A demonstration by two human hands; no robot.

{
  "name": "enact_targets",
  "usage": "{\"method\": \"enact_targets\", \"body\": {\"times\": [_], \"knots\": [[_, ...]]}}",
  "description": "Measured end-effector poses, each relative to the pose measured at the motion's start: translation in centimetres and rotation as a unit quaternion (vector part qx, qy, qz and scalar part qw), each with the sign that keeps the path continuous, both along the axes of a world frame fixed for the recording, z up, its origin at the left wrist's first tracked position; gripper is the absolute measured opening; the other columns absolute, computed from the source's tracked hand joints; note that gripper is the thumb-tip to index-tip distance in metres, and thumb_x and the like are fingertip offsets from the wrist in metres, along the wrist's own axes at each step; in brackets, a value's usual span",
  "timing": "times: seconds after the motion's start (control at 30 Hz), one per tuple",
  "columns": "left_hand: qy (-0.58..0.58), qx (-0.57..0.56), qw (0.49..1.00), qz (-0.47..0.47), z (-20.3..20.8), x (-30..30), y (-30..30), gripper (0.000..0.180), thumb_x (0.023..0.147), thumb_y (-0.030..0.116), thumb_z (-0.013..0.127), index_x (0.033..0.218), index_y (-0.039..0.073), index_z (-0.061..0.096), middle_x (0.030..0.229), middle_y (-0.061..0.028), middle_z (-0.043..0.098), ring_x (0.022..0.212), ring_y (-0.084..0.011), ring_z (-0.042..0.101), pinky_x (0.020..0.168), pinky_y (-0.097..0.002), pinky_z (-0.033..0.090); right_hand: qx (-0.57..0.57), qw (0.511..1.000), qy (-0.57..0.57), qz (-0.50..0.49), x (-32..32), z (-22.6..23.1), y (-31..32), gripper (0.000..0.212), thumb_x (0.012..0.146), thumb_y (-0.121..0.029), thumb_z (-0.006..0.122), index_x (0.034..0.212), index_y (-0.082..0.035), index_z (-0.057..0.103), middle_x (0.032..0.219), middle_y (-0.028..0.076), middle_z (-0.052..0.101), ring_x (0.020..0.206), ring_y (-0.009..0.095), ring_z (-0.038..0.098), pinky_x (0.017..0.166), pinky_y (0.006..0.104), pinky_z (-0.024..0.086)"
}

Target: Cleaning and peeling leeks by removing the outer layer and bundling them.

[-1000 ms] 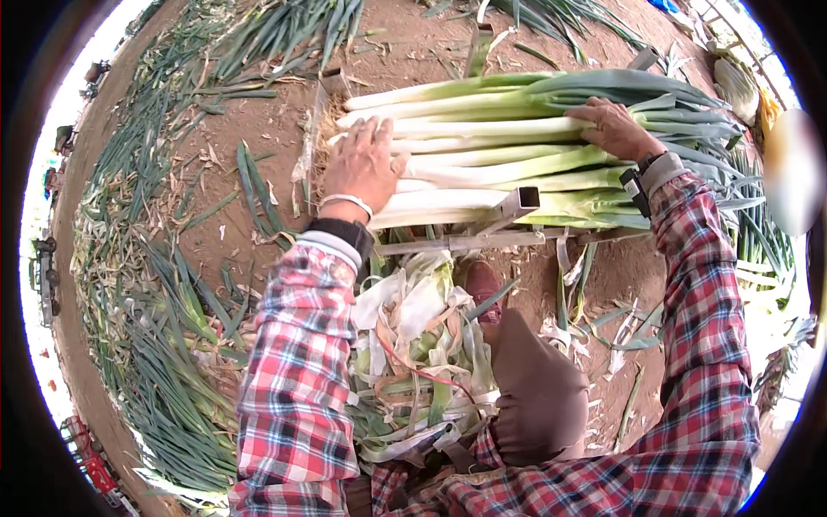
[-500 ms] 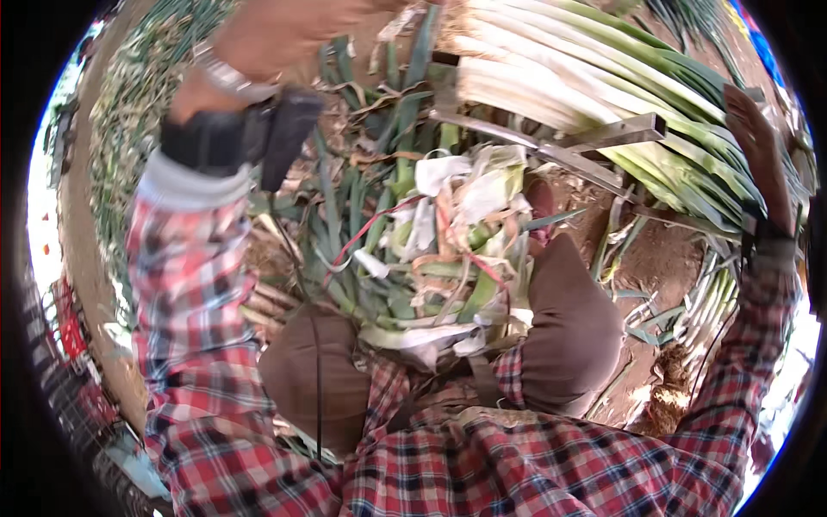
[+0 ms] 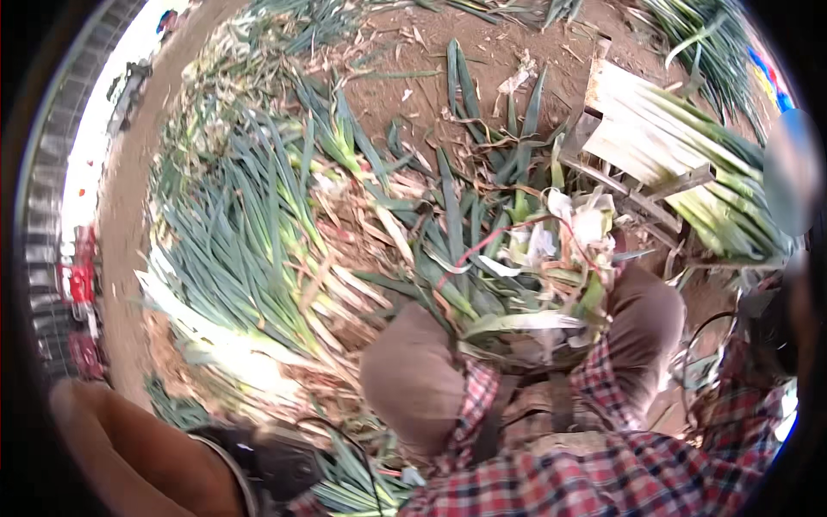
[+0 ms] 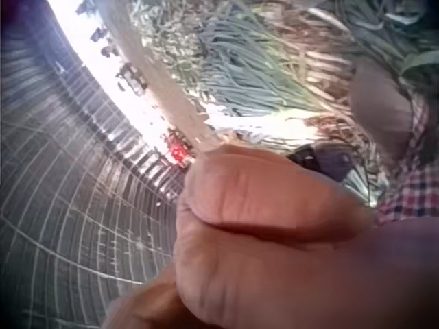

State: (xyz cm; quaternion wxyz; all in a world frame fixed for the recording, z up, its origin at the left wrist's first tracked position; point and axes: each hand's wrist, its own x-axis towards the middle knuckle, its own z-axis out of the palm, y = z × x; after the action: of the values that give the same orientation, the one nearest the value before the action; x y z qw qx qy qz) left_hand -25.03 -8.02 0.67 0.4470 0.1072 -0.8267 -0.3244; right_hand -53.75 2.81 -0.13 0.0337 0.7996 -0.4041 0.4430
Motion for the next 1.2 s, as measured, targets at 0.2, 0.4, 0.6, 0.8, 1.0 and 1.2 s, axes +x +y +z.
{"method": "enact_targets", "body": {"times": [0.2, 0.4, 0.6, 0.8, 1.0, 1.2], "knots": [[0.074, -0.098, 0.992, 0.042, 0.5, 3.7, -0.5, 0.034, 0.1, 0.018, 0.048, 0.125, -0.005, 0.054, 0.097, -0.0139, 0.069, 0.08, -0.0189, 0.068, 0.071, -0.0297, 0.058, -0.118, 0.988, -0.03, 0.098, 3.1, -0.3, -4.6, 0.059, 0.092, -0.031, 0.067, 0.135, 0.003, 0.046, 0.122, 0.021, 0.058, 0.084, 0.023, 0.061, 0.066, 0.0358, 0.054], [0.138, 0.088, 0.98, 0.113, -3.2, 9.3, -0.5, 0.034, 0.1, 0.015, 0.047, 0.126, -0.006, 0.053, 0.096, -0.0138, 0.07, 0.081, -0.0202, 0.068, 0.073, -0.0321, 0.058, 0.061, 0.975, -0.086, 0.193, 3.4, -0.9, -5.5, 0.061, 0.092, -0.033, 0.066, 0.137, 0.003, 0.045, 0.126, 0.022, 0.055, 0.081, 0.023, 0.06, 0.066, 0.0374, 0.052], [0.062, 0.288, 0.907, 0.301, -21.4, 9.8, -10.7, 0.046, 0.094, 0.021, 0.062, 0.132, -0.003, 0.051, 0.116, -0.0168, 0.065, 0.086, -0.0178, 0.068, 0.071, -0.0258, 0.056, 0.128, 0.955, -0.125, 0.237, 4.5, -2.8, -8.8, 0.064, 0.093, -0.035, 0.066, 0.14, 0.002, 0.043, 0.131, 0.023, 0.053, 0.079, 0.023, 0.059, 0.067, 0.039, 0.05], [-0.272, 0.467, 0.726, 0.425, -51.2, 13.9, -10.5, 0.049, 0.083, 0.037, 0.072, 0.111, -0.003, 0.063, 0.099, -0.0201, 0.069, 0.1, -0.0309, 0.066, 0.088, -0.038, 0.05, 0.429, 0.849, -0.289, -0.11, 5.8, -19.7, -10.0, 0.031, 0.091, 0.0, 0.061, 0.121, 0.005, 0.056, 0.108, 0.012, 0.063, 0.088, 0.014, 0.065, 0.079, 0.0276, 0.054], [-0.247, 0.579, 0.722, 0.287, -51.5, 12.7, -11.6, 0.02, 0.084, 0.014, 0.07, 0.089, -0.005, 0.066, 0.077, -0.0068, 0.067, 0.069, -0.0132, 0.063, 0.065, -0.0285, 0.051, 0.548, 0.746, 0.01, -0.378, -0.3, -34.1, -5.8, 0.056, 0.081, -0.024, 0.071, 0.128, -0.001, 0.049, 0.124, 0.025, 0.055, 0.115, 0.044, 0.053, 0.097, 0.0481, 0.044], [-0.231, 0.558, 0.745, 0.283, -49.1, 11.3, -9.1, 0.026, 0.093, 0.016, 0.062, 0.11, -0.004, 0.059, 0.099, -0.0107, 0.065, 0.079, -0.0152, 0.065, 0.072, -0.0291, 0.052, 0.566, 0.74, 0.014, -0.363, -4.6, -35.3, -3.9, 0.029, 0.097, -0.033, 0.051, 0.098, -0.006, 0.063, 0.079, 0.025, 0.065, 0.078, 0.046, 0.064, 0.073, 0.0542, 0.049]]}}
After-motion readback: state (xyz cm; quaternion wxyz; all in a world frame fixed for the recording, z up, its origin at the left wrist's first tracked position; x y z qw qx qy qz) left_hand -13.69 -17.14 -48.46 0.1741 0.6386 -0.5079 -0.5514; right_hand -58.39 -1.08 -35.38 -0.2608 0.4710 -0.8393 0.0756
